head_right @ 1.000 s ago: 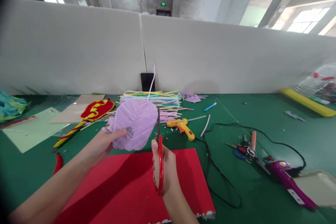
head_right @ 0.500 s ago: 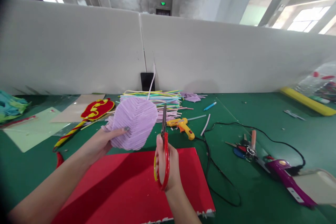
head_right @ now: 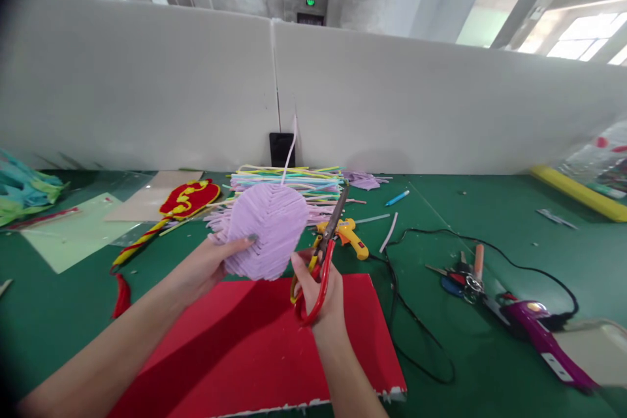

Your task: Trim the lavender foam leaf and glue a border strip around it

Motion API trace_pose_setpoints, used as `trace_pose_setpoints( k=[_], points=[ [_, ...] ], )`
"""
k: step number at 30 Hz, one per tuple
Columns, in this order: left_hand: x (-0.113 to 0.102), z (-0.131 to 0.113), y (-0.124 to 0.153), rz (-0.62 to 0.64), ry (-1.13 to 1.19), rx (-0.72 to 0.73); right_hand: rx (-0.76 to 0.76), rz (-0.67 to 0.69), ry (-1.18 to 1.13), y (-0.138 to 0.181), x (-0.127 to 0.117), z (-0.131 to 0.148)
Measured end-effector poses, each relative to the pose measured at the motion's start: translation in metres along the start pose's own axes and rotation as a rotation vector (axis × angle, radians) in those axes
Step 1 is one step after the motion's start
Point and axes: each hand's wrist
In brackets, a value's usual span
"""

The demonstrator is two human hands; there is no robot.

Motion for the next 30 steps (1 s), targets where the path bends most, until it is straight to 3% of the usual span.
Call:
trace_pose_setpoints(
  k=[6, 11, 15, 18, 23, 30],
  points=[
    [-0.002, 0.008, 0.002, 0.138, -0.129, -0.08, -0.014, 0.034, -0.12, -0.001, -0.004, -0.004],
    [-0.005, 0.006, -0.004, 0.088, -0.168, -0.082, -0.055, -0.106, -0.167, 0.0, -0.003, 0.0],
    [-0.007, 0.0, -0.007, 0.035, -0.188, -0.311, -0.145, -0.247, -0.016, 0.006, -0.004, 0.014],
    [-0.009, 0.001, -0.004, 0.116, -0.277, -0.403, -0.176, -0.324, 0.082, 0.011, -0.003, 0.022],
    [-0.01, 0.002, -0.003, 0.234, -0.302, -0.363, -0.094, -0.275, -0.013, 0.012, 0.002, 0.021],
    [-0.005, 0.006, -0.002, 0.179, -0.267, -0.146, -0.077, -0.142, -0.159, 0.005, 0.0, 0.011]
  ],
)
Point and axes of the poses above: each hand's wrist, its own y-axis away from the middle knuckle, its own x-axis out of the palm, z = x × y, and after that the axes turned 2 degrees about y, right-handed
